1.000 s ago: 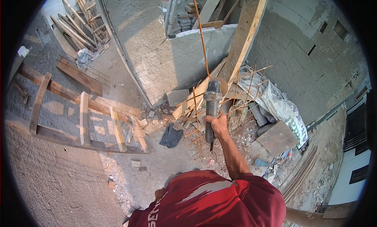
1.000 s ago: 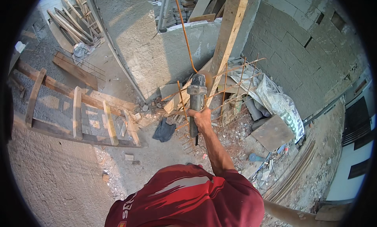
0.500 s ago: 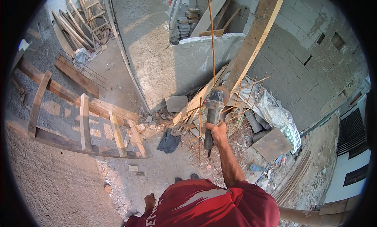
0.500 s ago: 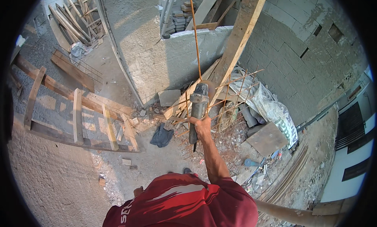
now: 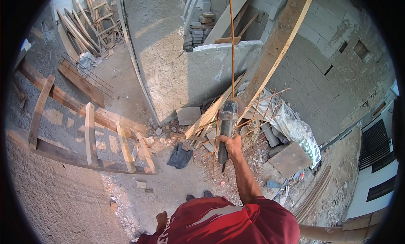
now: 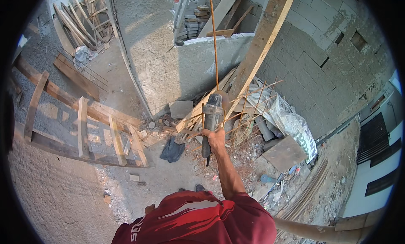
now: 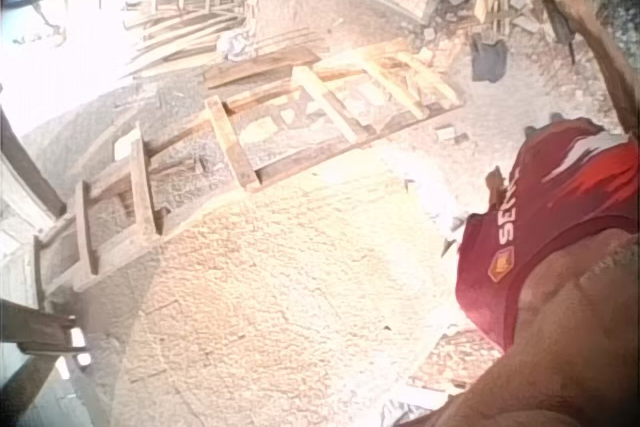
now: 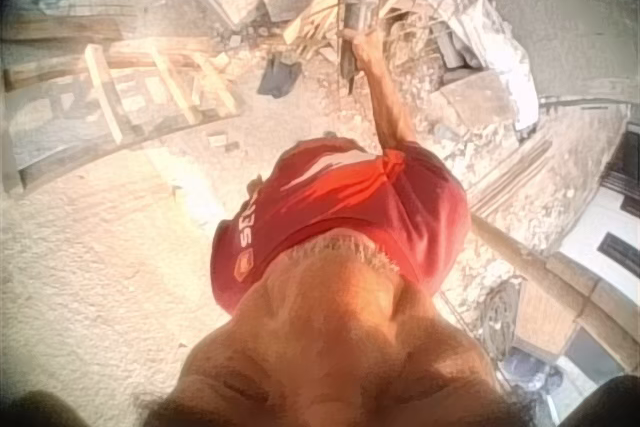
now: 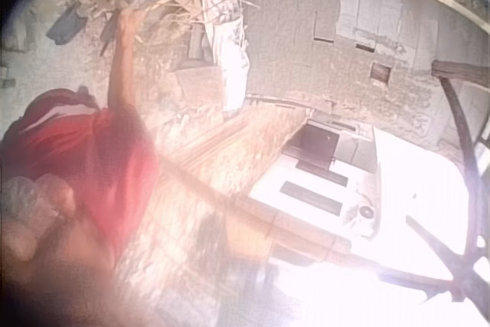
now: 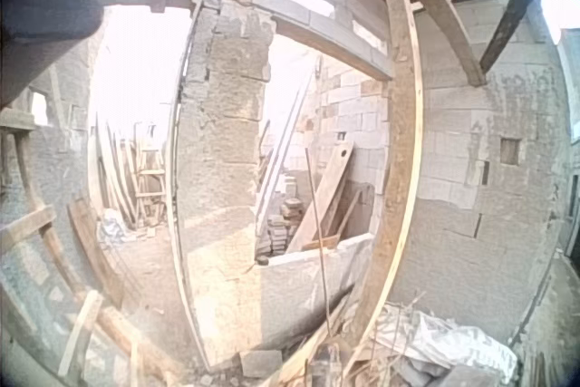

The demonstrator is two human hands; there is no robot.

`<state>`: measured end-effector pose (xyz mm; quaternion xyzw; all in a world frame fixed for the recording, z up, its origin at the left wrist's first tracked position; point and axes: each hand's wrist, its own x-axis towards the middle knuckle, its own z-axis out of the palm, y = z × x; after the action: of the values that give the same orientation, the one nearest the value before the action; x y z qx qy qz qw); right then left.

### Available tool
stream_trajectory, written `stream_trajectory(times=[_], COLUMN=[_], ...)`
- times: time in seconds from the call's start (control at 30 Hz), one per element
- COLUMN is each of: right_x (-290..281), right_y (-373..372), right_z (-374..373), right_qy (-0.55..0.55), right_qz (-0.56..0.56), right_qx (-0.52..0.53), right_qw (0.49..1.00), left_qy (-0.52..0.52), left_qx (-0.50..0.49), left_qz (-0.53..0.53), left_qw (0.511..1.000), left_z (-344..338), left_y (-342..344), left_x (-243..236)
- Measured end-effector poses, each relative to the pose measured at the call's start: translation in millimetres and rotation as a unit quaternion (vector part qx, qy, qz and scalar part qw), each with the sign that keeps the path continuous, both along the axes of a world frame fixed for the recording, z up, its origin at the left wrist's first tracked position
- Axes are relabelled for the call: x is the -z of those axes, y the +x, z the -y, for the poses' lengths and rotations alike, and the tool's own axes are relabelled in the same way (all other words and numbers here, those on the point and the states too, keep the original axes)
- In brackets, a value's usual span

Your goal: Cutting metal reinforcing rods using a handheld angle grinder.

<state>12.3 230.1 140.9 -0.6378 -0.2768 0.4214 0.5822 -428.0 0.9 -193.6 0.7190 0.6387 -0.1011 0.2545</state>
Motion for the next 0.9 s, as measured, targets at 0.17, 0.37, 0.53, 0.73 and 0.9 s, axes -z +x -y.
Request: stream_trajectory(times=[0.17,0.37,0.53,0.73,0.9], right_x=[4.7,19.6,33.2,-4.6,-10.2], right_y=[-6.3,0.9,3.0,-18.5,-19.3], right_z=[-2.0,0.9,-0.8,9.7,14.3], right_qy=[-0.002,0.007,0.013,0.003,0.002], right_qz=[0.011,-0.010,-0.053,-0.075,-0.064], right_qx=[0.002,0.026,0.030,0.017,0.038], right_qw=[1.000,1.000,0.998,0.997,0.997], left_qy=[0.060,0.314,0.402,0.281,0.178], left_qx=[-0.215,-0.288,-0.037,0.032,0.076], left_qz=[0.075,0.518,0.625,0.696,0.712], left_qw=[0.972,0.742,0.669,0.660,0.675], left_z=[-10.9,-254.9,-408.1,-529.7,-520.1], left_y=[10.9,122.8,258.2,393.9,426.1], left_x=[-13.5,-241.4,-514.1,-596.5,-602.3])
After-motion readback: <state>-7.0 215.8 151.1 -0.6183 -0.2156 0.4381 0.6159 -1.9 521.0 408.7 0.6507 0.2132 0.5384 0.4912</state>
